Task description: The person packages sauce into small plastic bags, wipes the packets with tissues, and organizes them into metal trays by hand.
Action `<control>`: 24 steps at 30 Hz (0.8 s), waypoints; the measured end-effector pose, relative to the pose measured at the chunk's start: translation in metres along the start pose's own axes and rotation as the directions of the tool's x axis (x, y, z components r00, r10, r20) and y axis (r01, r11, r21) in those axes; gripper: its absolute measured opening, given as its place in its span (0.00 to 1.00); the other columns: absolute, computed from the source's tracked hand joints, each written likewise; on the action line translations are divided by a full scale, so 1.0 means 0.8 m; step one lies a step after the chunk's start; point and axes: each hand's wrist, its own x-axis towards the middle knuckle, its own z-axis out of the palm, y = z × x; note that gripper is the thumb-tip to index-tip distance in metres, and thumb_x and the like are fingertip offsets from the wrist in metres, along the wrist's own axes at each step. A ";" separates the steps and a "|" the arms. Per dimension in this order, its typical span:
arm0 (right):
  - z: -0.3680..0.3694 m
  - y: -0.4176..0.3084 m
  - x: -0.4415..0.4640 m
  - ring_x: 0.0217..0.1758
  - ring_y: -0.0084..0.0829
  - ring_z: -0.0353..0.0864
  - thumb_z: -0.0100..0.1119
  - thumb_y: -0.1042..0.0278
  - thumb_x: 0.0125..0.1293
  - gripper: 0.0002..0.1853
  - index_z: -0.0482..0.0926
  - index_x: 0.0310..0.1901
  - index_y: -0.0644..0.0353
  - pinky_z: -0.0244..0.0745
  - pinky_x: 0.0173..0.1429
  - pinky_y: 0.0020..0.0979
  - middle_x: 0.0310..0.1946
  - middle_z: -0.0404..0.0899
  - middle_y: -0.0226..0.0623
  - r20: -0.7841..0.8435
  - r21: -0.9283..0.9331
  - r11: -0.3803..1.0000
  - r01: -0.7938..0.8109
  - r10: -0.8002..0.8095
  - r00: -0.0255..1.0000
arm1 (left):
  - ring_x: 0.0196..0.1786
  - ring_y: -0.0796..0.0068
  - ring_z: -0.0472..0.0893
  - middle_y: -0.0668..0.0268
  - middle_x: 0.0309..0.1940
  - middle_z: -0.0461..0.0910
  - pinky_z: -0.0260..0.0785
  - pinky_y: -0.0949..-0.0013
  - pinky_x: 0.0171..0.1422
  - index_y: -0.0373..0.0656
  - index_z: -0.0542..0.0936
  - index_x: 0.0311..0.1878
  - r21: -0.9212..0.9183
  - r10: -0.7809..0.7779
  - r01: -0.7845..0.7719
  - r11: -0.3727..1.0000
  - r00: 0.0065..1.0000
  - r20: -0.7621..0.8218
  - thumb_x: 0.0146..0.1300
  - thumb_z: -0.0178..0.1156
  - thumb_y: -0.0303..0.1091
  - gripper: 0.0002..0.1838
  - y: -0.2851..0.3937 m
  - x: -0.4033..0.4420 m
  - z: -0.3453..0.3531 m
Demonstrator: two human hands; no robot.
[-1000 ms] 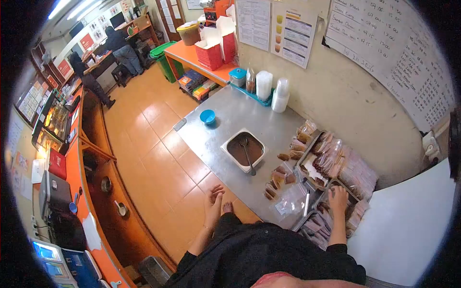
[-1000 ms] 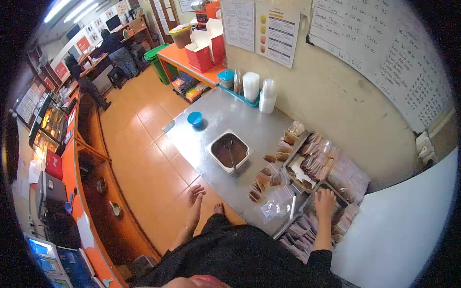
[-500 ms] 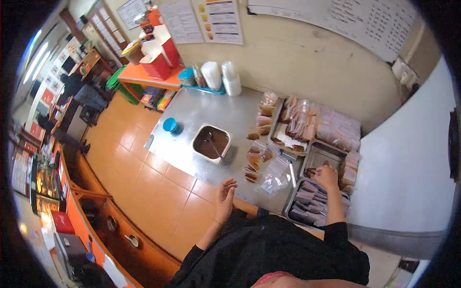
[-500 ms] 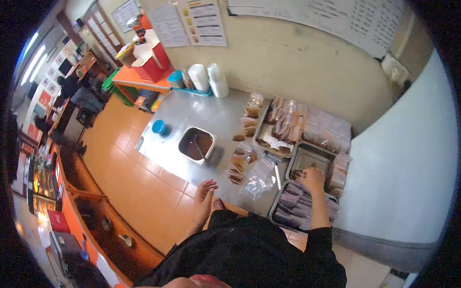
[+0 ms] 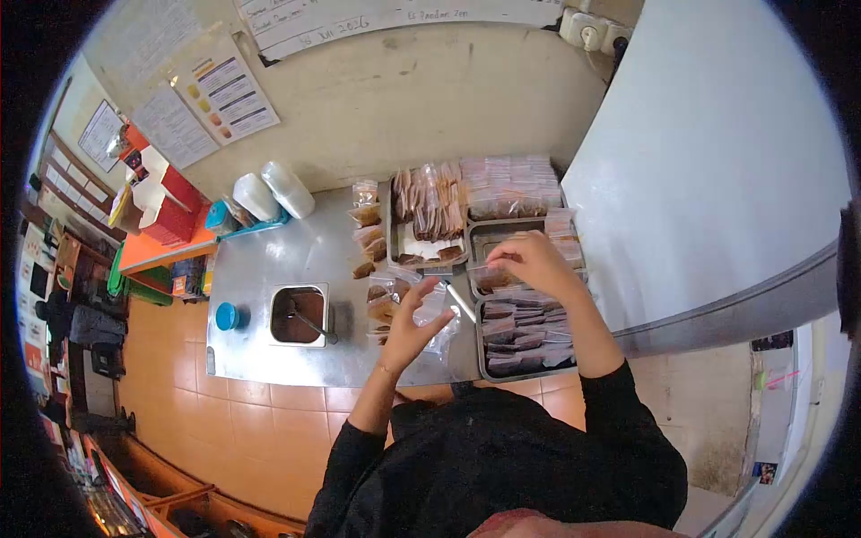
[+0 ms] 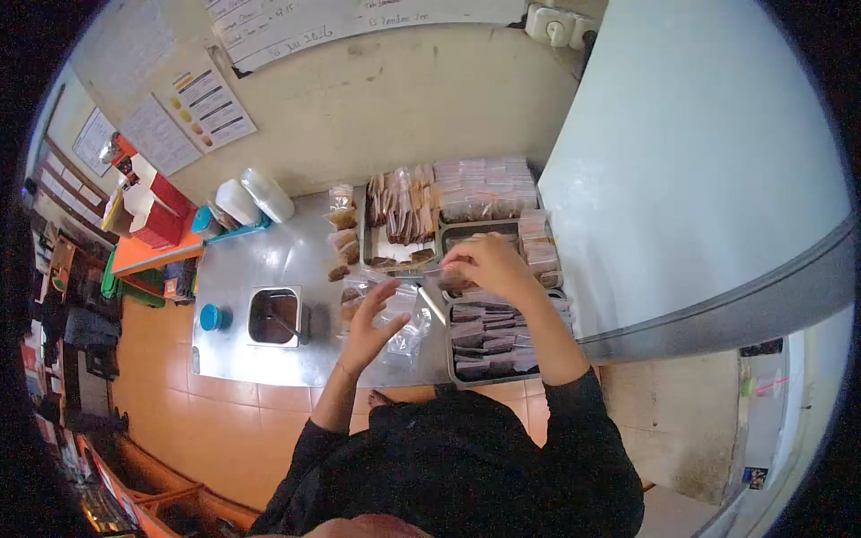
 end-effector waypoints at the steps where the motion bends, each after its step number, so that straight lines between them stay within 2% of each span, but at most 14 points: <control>1: -0.009 -0.018 0.000 0.35 0.37 0.80 0.66 0.62 0.59 0.11 0.85 0.38 0.58 0.72 0.44 0.36 0.30 0.83 0.40 0.029 0.124 0.992 -0.011 0.008 1.000 | 0.58 0.74 0.78 0.60 0.57 0.79 0.67 0.67 0.63 0.39 0.72 0.64 -0.042 0.034 -0.032 0.999 0.998 0.057 0.60 0.68 0.33 0.29 0.016 0.015 0.007; 2: -0.015 -0.032 -0.001 0.30 0.34 0.79 0.67 0.63 0.58 0.10 0.85 0.36 0.61 0.70 0.39 0.33 0.27 0.83 0.40 0.057 0.246 0.969 -0.025 0.011 0.998 | 0.57 0.75 0.79 0.61 0.55 0.81 0.68 0.66 0.62 0.39 0.74 0.64 -0.085 0.069 -0.060 0.995 0.991 0.113 0.60 0.69 0.34 0.29 0.031 0.026 0.012; 3: -0.017 -0.040 0.000 0.30 0.34 0.79 0.67 0.63 0.58 0.10 0.85 0.36 0.61 0.70 0.39 0.33 0.27 0.83 0.40 0.046 0.244 0.969 -0.032 0.021 0.999 | 0.57 0.75 0.79 0.61 0.55 0.81 0.68 0.66 0.62 0.39 0.74 0.64 -0.085 0.074 -0.064 0.994 0.989 0.126 0.60 0.69 0.34 0.29 0.042 0.035 0.013; 5: -0.022 -0.052 0.001 0.29 0.31 0.78 0.66 0.65 0.59 0.10 0.84 0.36 0.63 0.70 0.38 0.32 0.26 0.82 0.40 -0.017 0.260 0.963 0.073 -0.071 0.997 | 0.51 0.77 0.81 0.64 0.47 0.85 0.71 0.68 0.59 0.37 0.81 0.56 -0.255 -0.051 0.152 0.955 0.930 0.363 0.62 0.68 0.34 0.20 0.064 0.047 0.017; 6: -0.024 -0.057 0.001 0.31 0.31 0.79 0.67 0.65 0.59 0.09 0.84 0.35 0.63 0.71 0.39 0.33 0.28 0.83 0.39 -0.041 0.264 0.964 0.042 -0.032 0.999 | 0.45 0.78 0.82 0.65 0.41 0.86 0.73 0.71 0.55 0.35 0.85 0.47 -0.379 -0.063 0.230 0.896 0.912 0.404 0.64 0.67 0.33 0.13 0.086 0.048 0.019; 7: -0.025 -0.056 0.001 0.31 0.31 0.79 0.67 0.65 0.59 0.09 0.84 0.35 0.63 0.71 0.39 0.33 0.28 0.83 0.39 -0.047 0.264 0.964 0.039 -0.028 0.999 | 0.45 0.78 0.82 0.65 0.41 0.86 0.73 0.71 0.55 0.35 0.85 0.47 -0.377 -0.060 0.230 0.897 0.910 0.410 0.64 0.67 0.33 0.13 0.086 0.049 0.021; 9: -0.024 -0.052 0.004 0.33 0.39 0.81 0.66 0.61 0.59 0.11 0.86 0.37 0.60 0.73 0.44 0.36 0.26 0.82 0.40 -0.115 0.240 0.970 0.046 -0.019 0.993 | 0.43 0.78 0.83 0.63 0.41 0.86 0.73 0.74 0.53 0.34 0.85 0.47 -0.429 -0.137 0.339 0.837 0.889 0.436 0.64 0.66 0.32 0.12 0.083 0.049 0.022; 10: -0.023 -0.050 0.006 0.33 0.39 0.81 0.66 0.61 0.59 0.11 0.86 0.37 0.60 0.73 0.44 0.36 0.26 0.82 0.40 -0.118 0.242 0.969 0.048 -0.019 0.993 | 0.43 0.78 0.83 0.63 0.41 0.86 0.73 0.74 0.53 0.34 0.85 0.47 -0.426 -0.137 0.338 0.839 0.889 0.437 0.64 0.66 0.32 0.12 0.081 0.050 0.022; 12: -0.022 -0.047 0.008 0.31 0.38 0.80 0.68 0.63 0.58 0.10 0.86 0.36 0.61 0.73 0.41 0.35 0.27 0.83 0.40 -0.203 0.204 0.976 0.072 -0.030 0.979 | 0.41 0.82 0.81 0.64 0.40 0.86 0.73 0.77 0.49 0.34 0.85 0.46 -0.327 -0.099 0.238 0.915 0.915 0.391 0.64 0.66 0.29 0.10 0.078 0.052 0.020; 16: -0.024 -0.054 0.013 0.33 0.31 0.81 0.68 0.67 0.58 0.08 0.85 0.34 0.62 0.74 0.43 0.32 0.31 0.85 0.37 -0.115 0.255 0.967 -0.019 0.050 0.992 | 0.41 0.83 0.81 0.66 0.40 0.86 0.73 0.77 0.49 0.34 0.84 0.46 -0.330 -0.133 0.260 0.908 0.922 0.363 0.63 0.66 0.29 0.11 0.071 0.049 0.020; 18: -0.020 -0.056 0.017 0.27 0.29 0.79 0.68 0.68 0.58 0.08 0.86 0.36 0.63 0.72 0.36 0.30 0.25 0.83 0.42 -0.140 0.317 0.948 -0.013 0.061 0.988 | 0.41 0.85 0.80 0.67 0.40 0.86 0.72 0.76 0.50 0.35 0.85 0.46 -0.284 -0.158 0.260 0.923 0.928 0.337 0.63 0.67 0.31 0.12 0.073 0.047 0.014; 19: -0.019 -0.056 0.020 0.27 0.29 0.79 0.68 0.68 0.58 0.08 0.86 0.36 0.63 0.72 0.36 0.30 0.25 0.83 0.42 -0.136 0.319 0.948 -0.007 0.053 0.989 | 0.41 0.85 0.80 0.67 0.40 0.86 0.72 0.76 0.50 0.35 0.85 0.46 -0.284 -0.160 0.259 0.923 0.931 0.328 0.63 0.67 0.31 0.12 0.070 0.047 0.012; 22: -0.014 -0.054 0.026 0.28 0.27 0.80 0.67 0.69 0.59 0.08 0.85 0.37 0.64 0.73 0.38 0.29 0.26 0.83 0.43 -0.137 0.355 0.935 0.015 0.036 0.990 | 0.40 0.86 0.79 0.68 0.39 0.86 0.71 0.77 0.49 0.34 0.85 0.46 -0.352 -0.134 0.241 0.904 0.944 0.300 0.62 0.68 0.31 0.12 0.058 0.042 0.010; 24: -0.010 -0.051 0.032 0.36 0.26 0.82 0.68 0.70 0.59 0.07 0.85 0.36 0.64 0.75 0.45 0.30 0.32 0.86 0.37 -0.038 0.411 0.903 -0.120 0.149 0.988 | 0.41 0.86 0.79 0.68 0.39 0.86 0.71 0.77 0.49 0.35 0.85 0.46 -0.378 -0.103 0.197 0.904 0.961 0.256 0.63 0.67 0.30 0.12 0.053 0.039 0.009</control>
